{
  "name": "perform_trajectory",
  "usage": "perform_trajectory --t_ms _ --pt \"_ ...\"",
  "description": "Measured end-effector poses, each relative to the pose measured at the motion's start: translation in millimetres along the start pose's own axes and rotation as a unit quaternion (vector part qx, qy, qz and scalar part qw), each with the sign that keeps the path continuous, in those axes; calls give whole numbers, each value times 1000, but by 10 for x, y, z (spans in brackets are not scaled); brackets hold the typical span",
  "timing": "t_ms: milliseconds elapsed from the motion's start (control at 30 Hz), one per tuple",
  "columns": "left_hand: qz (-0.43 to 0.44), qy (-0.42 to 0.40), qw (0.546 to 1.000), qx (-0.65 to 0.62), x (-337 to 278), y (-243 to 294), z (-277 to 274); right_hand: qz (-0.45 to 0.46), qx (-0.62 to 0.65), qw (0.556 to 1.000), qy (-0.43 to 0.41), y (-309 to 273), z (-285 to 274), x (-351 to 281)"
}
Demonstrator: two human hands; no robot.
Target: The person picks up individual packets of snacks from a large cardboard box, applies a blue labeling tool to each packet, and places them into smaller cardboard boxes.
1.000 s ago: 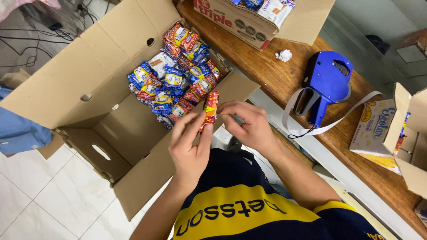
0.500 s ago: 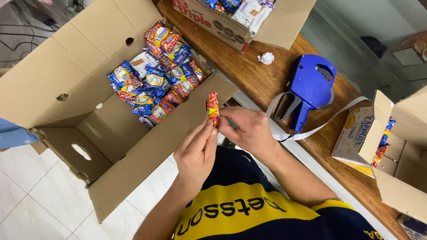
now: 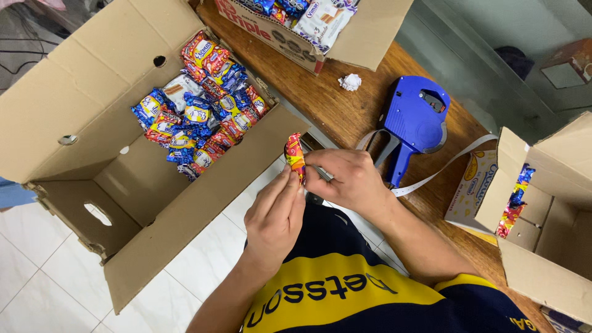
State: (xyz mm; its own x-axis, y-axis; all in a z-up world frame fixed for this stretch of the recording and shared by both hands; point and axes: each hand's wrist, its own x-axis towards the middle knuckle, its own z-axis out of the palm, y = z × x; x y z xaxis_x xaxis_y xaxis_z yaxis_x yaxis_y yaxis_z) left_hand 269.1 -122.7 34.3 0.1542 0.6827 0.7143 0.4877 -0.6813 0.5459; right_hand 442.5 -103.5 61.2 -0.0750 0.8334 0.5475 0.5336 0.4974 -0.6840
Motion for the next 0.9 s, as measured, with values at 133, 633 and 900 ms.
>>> perform_trajectory --t_ms 133,633,900 --pt "8 -6 1000 9 11 32 31 9 6 1000 -11 55 -37 -42" --pt "-4 0 1000 -6 40 28 -64 24 79 997 -6 54 -10 -16" --pt "26 2 1000 -8 28 38 -127 18 33 999 28 38 104 -62"
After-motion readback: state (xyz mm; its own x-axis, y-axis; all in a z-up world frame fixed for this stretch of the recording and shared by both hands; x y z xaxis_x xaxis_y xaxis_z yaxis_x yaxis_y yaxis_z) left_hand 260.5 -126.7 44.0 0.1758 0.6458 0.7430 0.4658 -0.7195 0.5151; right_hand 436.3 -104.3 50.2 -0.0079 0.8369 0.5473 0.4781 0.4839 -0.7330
